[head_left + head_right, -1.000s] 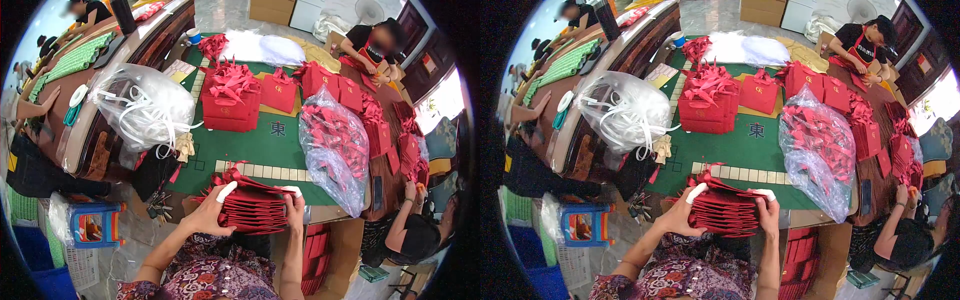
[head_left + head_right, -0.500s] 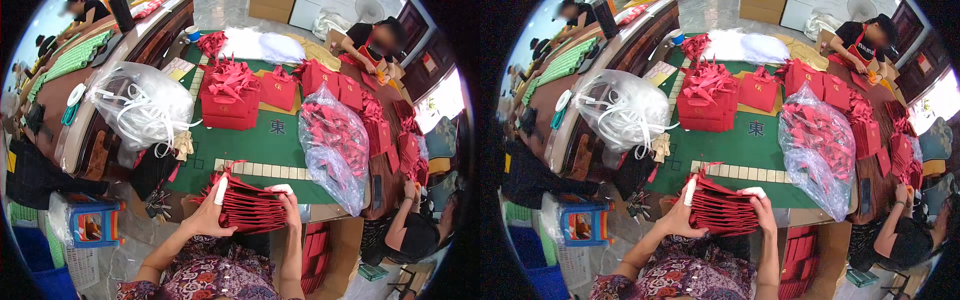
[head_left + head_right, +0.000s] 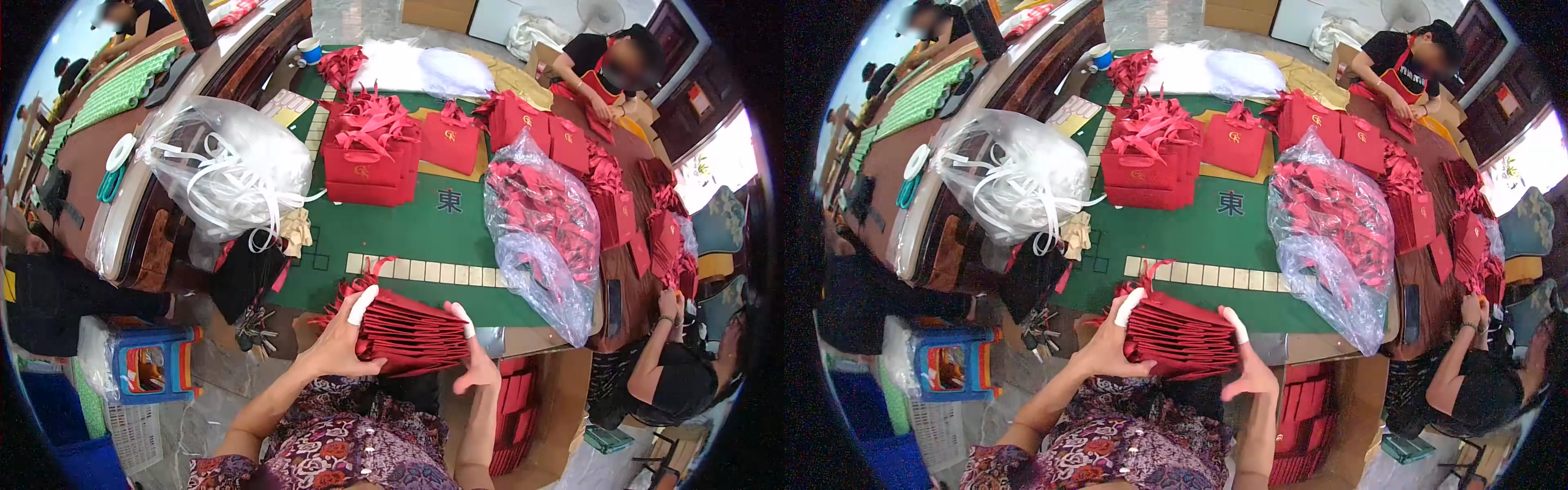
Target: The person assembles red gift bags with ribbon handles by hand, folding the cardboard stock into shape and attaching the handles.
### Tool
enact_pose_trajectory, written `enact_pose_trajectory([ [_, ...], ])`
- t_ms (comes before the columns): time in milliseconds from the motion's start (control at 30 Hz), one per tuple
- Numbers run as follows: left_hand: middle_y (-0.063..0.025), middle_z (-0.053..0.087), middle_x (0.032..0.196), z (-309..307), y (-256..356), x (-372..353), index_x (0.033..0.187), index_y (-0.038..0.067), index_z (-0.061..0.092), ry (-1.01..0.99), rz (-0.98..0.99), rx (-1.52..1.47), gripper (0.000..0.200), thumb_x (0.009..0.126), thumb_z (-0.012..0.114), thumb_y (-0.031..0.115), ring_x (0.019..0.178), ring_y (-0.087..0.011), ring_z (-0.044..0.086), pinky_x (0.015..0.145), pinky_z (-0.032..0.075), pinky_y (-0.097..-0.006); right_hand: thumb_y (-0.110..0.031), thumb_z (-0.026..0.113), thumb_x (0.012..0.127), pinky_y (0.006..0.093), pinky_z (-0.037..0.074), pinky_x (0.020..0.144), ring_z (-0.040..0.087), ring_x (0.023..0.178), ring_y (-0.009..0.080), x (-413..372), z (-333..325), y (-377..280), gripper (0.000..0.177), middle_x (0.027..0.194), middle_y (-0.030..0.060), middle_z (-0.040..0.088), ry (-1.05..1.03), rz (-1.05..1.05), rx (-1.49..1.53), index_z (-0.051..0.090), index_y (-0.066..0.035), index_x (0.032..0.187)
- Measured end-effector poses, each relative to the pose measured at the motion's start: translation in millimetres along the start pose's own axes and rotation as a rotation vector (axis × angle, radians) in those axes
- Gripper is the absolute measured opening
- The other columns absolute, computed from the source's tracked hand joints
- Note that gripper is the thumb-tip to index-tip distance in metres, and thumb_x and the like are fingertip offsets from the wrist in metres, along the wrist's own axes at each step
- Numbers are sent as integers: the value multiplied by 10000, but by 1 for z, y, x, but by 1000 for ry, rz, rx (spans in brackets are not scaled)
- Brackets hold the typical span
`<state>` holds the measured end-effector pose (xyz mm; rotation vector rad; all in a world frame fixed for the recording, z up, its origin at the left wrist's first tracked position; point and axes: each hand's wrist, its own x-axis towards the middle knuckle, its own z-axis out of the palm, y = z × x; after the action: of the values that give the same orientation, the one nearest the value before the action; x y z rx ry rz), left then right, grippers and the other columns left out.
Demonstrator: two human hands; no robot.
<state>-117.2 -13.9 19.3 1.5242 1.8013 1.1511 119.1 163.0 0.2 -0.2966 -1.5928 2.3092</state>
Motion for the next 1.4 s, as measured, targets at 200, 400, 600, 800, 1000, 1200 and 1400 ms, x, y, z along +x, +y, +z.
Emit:
enact_pose_trajectory([
  [200, -213, 333, 1387, -1, 3, 4, 1516, 20, 180, 35, 5, -10, 1146, 620, 859, 242, 1309, -378, 403, 1110, 335, -420, -279, 975, 538, 416, 283, 1159, 343, 1397, 274, 3, 1, 17, 1274, 1513, 168, 315, 164, 52, -628, 203, -39, 1523],
  [400, -195, 357, 1364, -6, 4, 14, 1500, 25, 227, 45, -22, -120, 1071, 640, 842, 193, 1277, -348, 435, 1087, 359, -406, -156, 930, 639, 361, 485, 960, 610, 1077, 213, 9, 5, 33, 790, 1149, 107, 615, 324, -41, -560, 469, -21, 1267],
  [600, -187, 350, 1363, -21, 13, 23, 1491, 15, 244, 71, 48, -65, 1039, 647, 831, 171, 1270, -339, 438, 1075, 367, -391, -153, 928, 629, 353, 476, 943, 591, 1074, 230, 22, 11, 20, 794, 1188, 106, 569, 395, -127, -596, 479, -25, 1271],
  [800, -223, 284, 1443, -7, -13, 9, 1514, -4, 148, -3, 76, -122, 1170, 609, 845, 251, 1370, -364, 304, 1162, 228, -427, -239, 944, 614, 412, 387, 1086, 485, 1278, 262, 16, 13, 51, 915, 1325, 126, 491, 311, -244, -343, 437, -41, 1349],
  [1000, -235, 241, 1496, -8, -3, 9, 1512, -12, 157, -47, 77, -5, 1209, 605, 881, 325, 1404, -383, 258, 1174, 207, -444, -450, 964, 483, 468, 307, 1158, 338, 1407, 298, 17, 34, 62, 1353, 1509, 188, 325, 377, -263, -212, 195, -36, 1516],
  [1200, -257, 179, 1543, 5, -10, 6, 1513, -22, 131, 60, 168, -115, 1196, 636, 873, 313, 1408, -428, 226, 1168, 203, -481, -570, 931, 448, 475, 265, 1176, 268, 1438, 312, 24, 45, 65, 1410, 1556, 194, 230, 457, -322, -309, 183, -30, 1516],
  [1400, -241, 146, 1564, 10, -12, 7, 1532, -8, 88, 39, 158, -126, 1205, 654, 865, 271, 1436, -417, 168, 1182, 179, -467, -595, 920, 445, 472, 275, 1169, 257, 1439, 312, 25, 42, 73, 1450, 1566, 192, 199, 470, -340, -349, 143, -29, 1530],
])
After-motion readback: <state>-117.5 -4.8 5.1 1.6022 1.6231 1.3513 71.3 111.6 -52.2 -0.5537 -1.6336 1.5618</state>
